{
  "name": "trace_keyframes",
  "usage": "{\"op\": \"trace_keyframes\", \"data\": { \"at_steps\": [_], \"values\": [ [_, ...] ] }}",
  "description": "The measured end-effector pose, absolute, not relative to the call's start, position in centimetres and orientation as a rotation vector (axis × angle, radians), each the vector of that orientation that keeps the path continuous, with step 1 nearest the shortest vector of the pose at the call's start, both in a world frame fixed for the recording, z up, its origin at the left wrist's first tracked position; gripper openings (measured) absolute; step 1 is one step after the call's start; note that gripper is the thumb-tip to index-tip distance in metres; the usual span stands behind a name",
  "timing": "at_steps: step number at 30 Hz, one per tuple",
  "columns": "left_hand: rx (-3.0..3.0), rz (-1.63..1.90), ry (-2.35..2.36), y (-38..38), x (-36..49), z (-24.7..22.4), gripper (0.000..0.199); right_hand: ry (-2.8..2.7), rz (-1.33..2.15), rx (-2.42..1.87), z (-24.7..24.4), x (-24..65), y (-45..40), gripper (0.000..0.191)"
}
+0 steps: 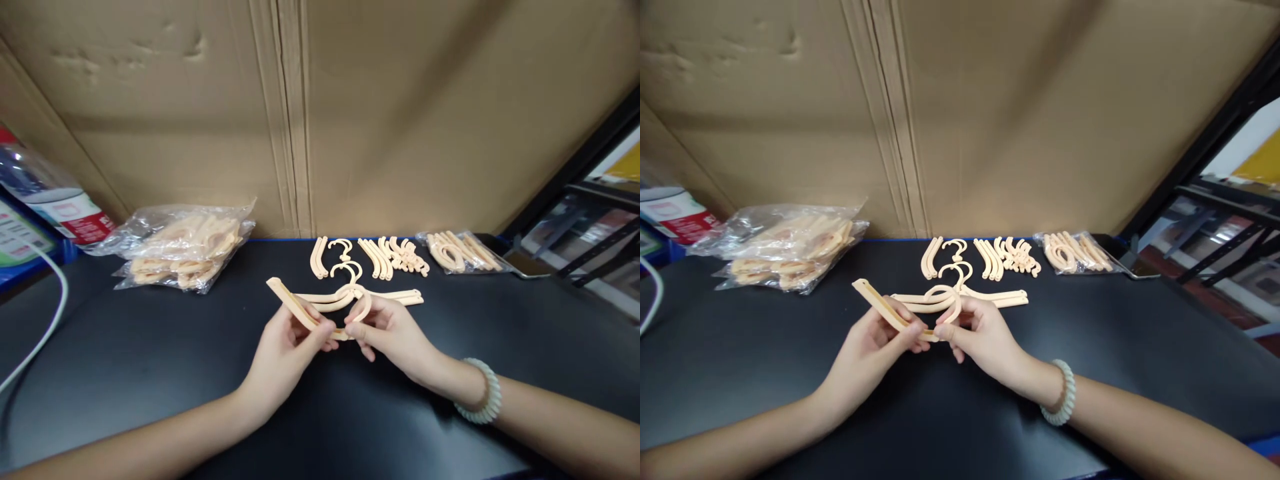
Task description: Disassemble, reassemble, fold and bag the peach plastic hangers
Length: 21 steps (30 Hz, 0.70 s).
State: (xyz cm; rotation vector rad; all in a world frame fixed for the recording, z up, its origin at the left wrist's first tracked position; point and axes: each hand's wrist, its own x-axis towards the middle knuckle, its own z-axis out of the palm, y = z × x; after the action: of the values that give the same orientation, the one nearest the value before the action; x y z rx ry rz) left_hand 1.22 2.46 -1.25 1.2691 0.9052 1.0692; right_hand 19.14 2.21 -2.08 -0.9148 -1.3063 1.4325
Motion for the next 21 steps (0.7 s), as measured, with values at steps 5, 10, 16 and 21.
{"op": "trace_keyframes", "data": {
  "at_steps": [5, 10, 16, 21],
  "values": [
    [1.270, 0.926, 0.792, 2.2, 1.3, -1.4, 0.019, -1.304, 1.513, -0.890, -1.9, 19.0, 2.3, 0.025],
    [1.193, 0.940, 0.874, 2.7, 1.1, -0.9, 0.017, -1.592, 0.962, -1.020, -0.5, 22.3, 4.5, 0.019],
    [1.093, 0.907, 0.874, 3.0, 0.9, -0.8, 0.019, -2.245, 0.071, -1.115, -0.5, 27.4, 9.1, 0.015],
    [1.036, 0.892, 0.825, 3.3, 0.7, -0.8, 0.019, -2.298, 0.076, -1.150, -2.2, 28.1, 10.9, 0.019]
  ]
}}
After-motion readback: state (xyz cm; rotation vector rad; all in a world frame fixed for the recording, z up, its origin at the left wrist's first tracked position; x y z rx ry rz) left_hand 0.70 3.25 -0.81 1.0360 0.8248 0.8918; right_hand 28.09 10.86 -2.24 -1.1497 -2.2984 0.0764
